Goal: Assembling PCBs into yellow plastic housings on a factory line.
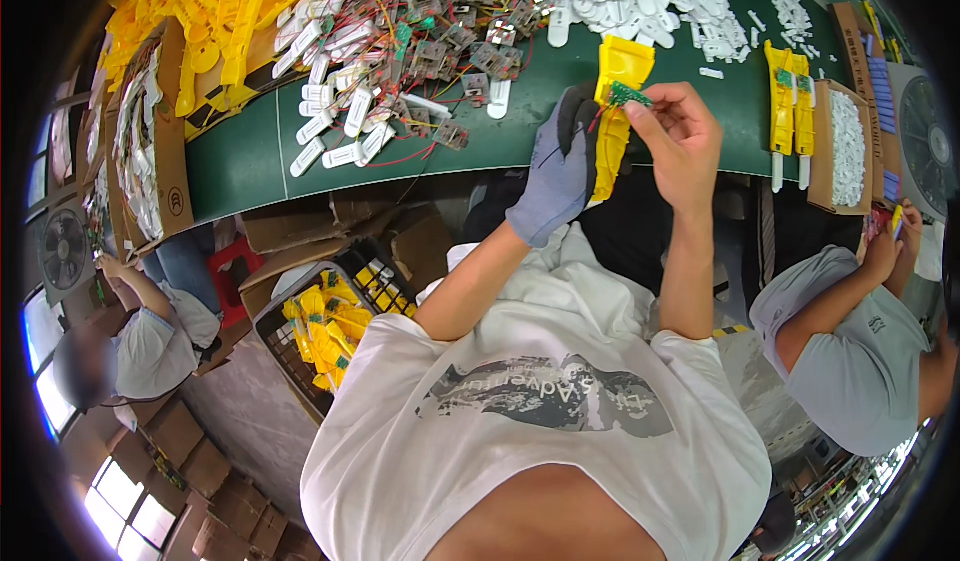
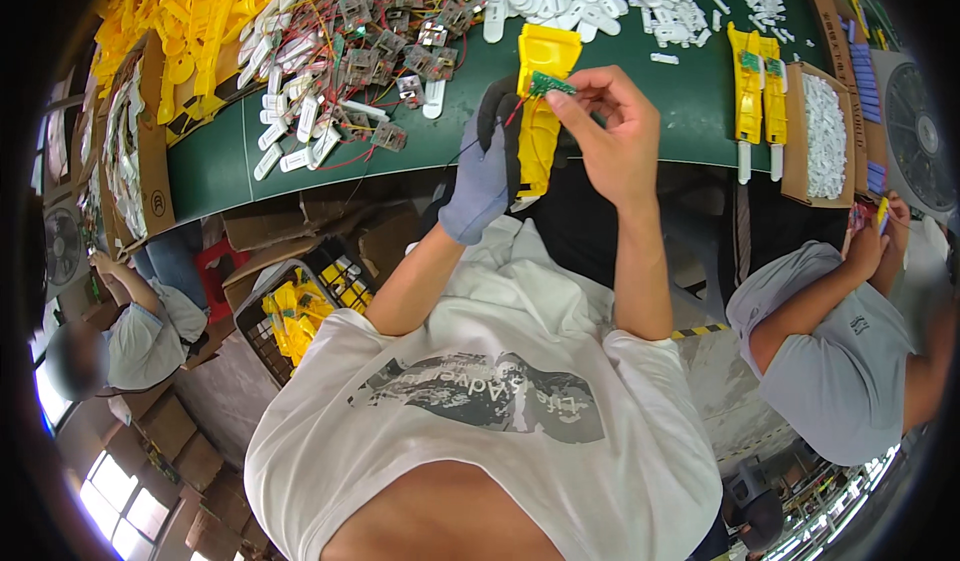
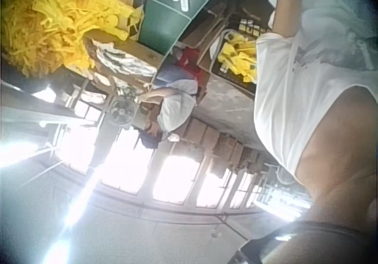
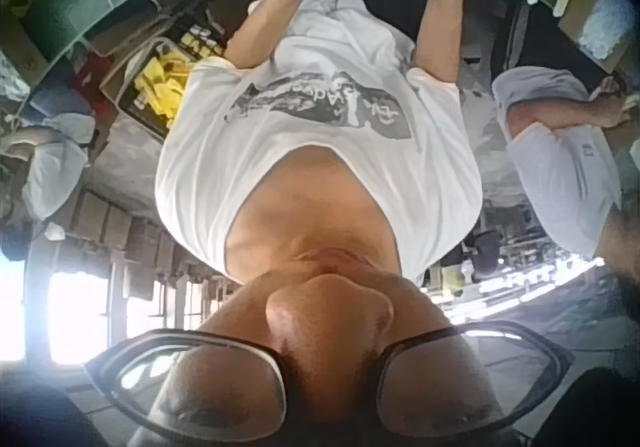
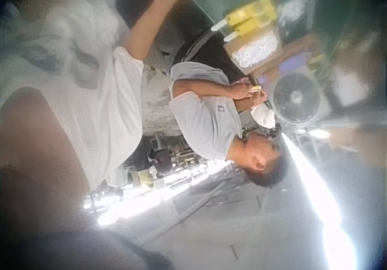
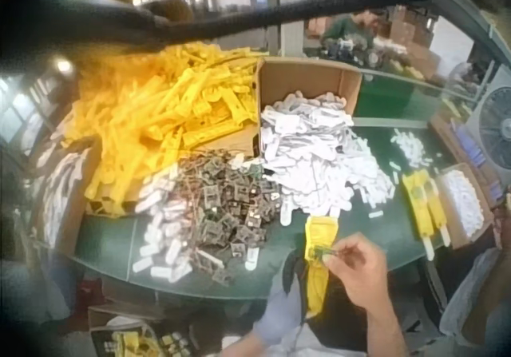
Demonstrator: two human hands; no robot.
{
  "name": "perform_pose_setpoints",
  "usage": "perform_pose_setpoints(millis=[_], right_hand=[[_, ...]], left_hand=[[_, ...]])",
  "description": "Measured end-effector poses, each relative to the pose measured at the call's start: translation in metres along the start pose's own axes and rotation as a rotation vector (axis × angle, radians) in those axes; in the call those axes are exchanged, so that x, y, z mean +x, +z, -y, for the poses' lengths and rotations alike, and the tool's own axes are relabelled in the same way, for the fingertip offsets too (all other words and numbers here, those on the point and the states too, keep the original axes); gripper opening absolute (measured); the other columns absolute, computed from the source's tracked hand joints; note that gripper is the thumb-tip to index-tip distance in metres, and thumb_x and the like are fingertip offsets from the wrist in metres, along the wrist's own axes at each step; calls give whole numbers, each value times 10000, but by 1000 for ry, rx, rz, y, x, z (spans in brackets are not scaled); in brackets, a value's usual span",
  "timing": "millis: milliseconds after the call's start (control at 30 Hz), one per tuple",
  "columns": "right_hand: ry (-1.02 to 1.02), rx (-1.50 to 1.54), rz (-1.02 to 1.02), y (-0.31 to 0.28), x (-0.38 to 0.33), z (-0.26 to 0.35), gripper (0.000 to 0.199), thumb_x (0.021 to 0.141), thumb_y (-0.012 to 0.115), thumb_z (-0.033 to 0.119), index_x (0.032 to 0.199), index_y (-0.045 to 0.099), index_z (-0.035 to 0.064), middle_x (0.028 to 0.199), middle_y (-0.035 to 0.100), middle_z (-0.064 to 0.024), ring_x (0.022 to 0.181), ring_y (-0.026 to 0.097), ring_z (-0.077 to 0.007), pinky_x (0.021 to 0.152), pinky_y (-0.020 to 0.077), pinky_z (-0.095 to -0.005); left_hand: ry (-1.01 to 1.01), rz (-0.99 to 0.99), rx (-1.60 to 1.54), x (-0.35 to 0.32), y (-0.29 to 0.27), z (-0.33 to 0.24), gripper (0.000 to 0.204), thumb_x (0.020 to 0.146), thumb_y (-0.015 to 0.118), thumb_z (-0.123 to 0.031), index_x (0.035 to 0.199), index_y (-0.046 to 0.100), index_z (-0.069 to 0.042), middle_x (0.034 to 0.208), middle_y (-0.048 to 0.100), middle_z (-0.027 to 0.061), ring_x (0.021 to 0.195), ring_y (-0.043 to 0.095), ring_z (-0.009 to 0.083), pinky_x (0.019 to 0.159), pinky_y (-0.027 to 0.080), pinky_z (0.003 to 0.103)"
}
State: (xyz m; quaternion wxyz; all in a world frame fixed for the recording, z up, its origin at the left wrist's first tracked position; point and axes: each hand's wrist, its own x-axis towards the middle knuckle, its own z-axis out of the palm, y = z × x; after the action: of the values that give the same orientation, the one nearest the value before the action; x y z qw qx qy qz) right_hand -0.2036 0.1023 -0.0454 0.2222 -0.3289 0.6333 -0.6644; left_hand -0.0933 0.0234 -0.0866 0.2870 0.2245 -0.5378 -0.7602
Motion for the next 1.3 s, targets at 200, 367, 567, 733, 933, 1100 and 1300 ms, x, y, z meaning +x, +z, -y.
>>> perform_pose_setpoints(millis=[200,367,567,733,933,1100,1300], right_hand=[[95,200,40,-5,2,3,132,806,669,12,902,584,-18,825,602,-32,744,550,-64,682,447,-189],[64,87,20,0,4,3,130,811,672,28,894,583,-19,821,617,-37,741,557,-60,683,451,-186],[88,98,-10,1,2,2,117,812,673,30,881,590,-15,810,621,-39,735,560,-57,671,452,-184],[53,80,-24,-2,1,-3,122,808,679,41,863,582,-9,809,618,-35,730,554,-54,661,445,-178],[20,-38,-45,3,3,-3,171,797,703,103,824,573,-3,757,587,-7,671,517,-40,624,436,-185],[58,-34,5,-2,1,-1,102,819,658,26,835,559,6,801,595,-11,732,531,-46,680,442,-197],[43,-186,31,2,0,16,154,799,680,53,876,569,-20,804,600,-24,722,551,-54,662,447,-198]], left_hand=[[-196,59,-183,0,7,-32,315,972,379,-256,1172,448,-24,825,565,88,640,587,136,534,506,275],[-158,41,-89,3,6,-31,317,970,385,-265,1168,451,-27,817,563,88,639,592,135,520,509,275],[-186,-14,-206,1,10,-28,293,969,398,-256,1140,466,-27,824,575,95,634,597,141,520,513,279],[-137,12,-193,1,10,-24,269,971,401,-232,1113,481,-18,826,583,89,653,594,134,547,502,273],[-124,-37,-91,3,4,-27,287,977,402,-261,1094,498,-17,827,582,72,670,584,110,558,483,264],[-35,82,60,2,5,-31,295,976,405,-273,1124,481,-29,849,582,77,663,586,117,565,494,259],[-99,51,-51,0,6,-37,165,958,427,-195,1006,486,-49,887,516,39,754,521,84,637,447,243]])
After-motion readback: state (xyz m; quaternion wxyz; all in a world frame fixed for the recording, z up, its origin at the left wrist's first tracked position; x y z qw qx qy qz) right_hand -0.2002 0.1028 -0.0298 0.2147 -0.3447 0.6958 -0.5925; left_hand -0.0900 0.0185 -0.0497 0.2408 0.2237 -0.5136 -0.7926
